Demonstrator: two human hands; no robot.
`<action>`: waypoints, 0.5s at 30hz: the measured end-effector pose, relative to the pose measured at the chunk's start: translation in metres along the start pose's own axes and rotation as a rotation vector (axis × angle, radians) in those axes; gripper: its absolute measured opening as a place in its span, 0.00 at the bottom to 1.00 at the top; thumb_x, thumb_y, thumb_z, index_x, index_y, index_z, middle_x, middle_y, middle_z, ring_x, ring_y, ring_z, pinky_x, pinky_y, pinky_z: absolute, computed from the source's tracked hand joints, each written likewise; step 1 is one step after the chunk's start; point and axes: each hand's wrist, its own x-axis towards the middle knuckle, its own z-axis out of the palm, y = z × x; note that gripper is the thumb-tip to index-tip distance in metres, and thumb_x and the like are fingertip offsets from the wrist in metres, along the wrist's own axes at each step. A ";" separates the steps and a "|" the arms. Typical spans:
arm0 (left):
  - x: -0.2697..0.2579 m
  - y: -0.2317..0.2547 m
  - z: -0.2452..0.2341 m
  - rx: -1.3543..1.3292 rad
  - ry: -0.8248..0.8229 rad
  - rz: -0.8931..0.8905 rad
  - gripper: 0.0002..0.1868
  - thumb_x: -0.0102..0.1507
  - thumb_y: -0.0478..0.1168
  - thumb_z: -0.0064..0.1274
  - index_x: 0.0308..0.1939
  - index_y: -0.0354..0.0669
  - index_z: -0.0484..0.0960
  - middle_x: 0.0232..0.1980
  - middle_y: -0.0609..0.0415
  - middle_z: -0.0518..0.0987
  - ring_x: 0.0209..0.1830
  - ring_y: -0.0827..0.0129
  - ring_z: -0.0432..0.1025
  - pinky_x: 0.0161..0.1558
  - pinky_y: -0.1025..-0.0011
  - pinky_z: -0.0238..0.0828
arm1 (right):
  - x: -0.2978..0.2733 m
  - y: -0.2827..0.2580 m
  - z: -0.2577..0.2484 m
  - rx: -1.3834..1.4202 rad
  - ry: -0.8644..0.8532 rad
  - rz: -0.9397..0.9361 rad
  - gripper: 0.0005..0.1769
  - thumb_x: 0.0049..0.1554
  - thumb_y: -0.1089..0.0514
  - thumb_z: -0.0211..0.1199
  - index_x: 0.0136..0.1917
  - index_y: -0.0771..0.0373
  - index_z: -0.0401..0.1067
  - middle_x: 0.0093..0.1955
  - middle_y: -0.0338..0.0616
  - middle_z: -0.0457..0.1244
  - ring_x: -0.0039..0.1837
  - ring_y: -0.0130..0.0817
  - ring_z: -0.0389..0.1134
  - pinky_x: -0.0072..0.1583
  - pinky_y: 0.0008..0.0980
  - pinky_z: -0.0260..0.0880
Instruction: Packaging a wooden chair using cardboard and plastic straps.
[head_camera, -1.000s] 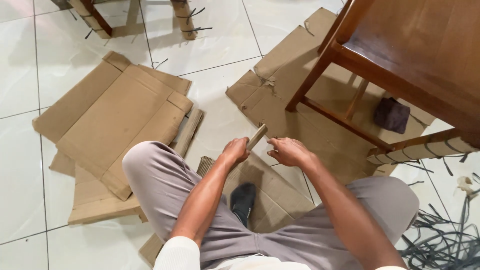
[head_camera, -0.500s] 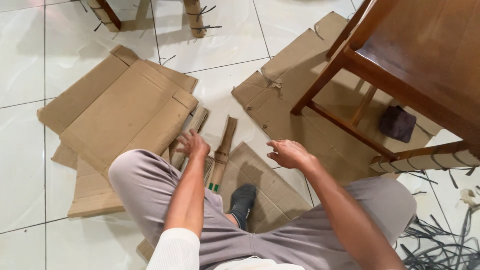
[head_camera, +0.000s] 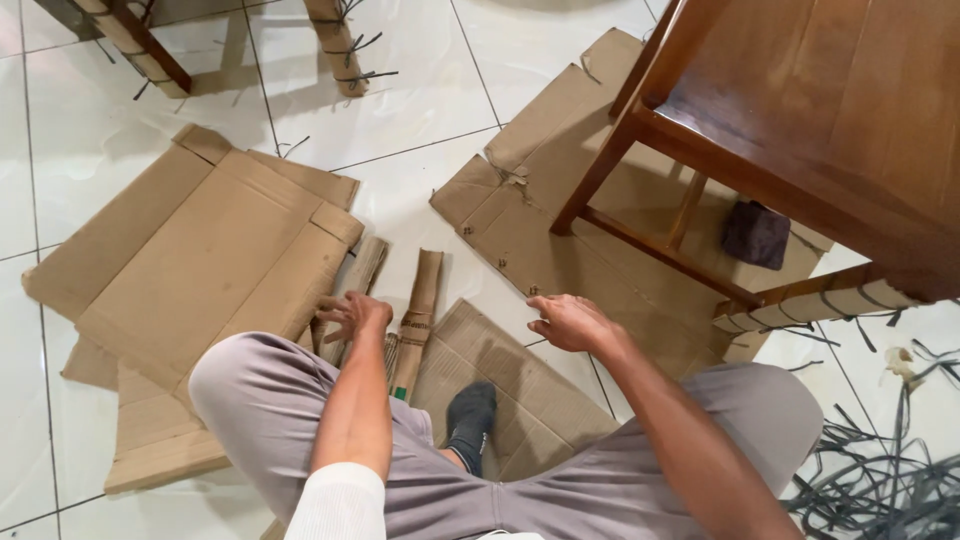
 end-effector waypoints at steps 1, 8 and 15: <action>0.005 -0.002 0.001 -0.042 0.020 -0.006 0.43 0.60 0.45 0.60 0.77 0.45 0.59 0.84 0.38 0.39 0.84 0.39 0.33 0.71 0.25 0.35 | -0.001 0.003 0.001 0.000 0.011 -0.011 0.27 0.62 0.42 0.58 0.71 0.53 0.66 0.61 0.45 0.69 0.65 0.45 0.68 0.63 0.45 0.69; 0.018 0.000 0.021 -0.012 -0.109 0.062 0.31 0.59 0.42 0.61 0.68 0.49 0.76 0.83 0.42 0.46 0.81 0.37 0.43 0.71 0.24 0.36 | -0.006 0.010 0.004 0.033 0.034 -0.029 0.28 0.61 0.43 0.59 0.71 0.53 0.65 0.59 0.46 0.70 0.64 0.47 0.69 0.62 0.46 0.69; -0.001 0.010 0.080 0.003 -0.105 0.507 0.26 0.60 0.59 0.62 0.59 0.55 0.86 0.73 0.43 0.65 0.71 0.42 0.64 0.68 0.43 0.65 | -0.006 0.003 0.008 0.000 -0.005 -0.029 0.27 0.62 0.43 0.59 0.71 0.52 0.66 0.59 0.46 0.71 0.65 0.46 0.69 0.63 0.46 0.70</action>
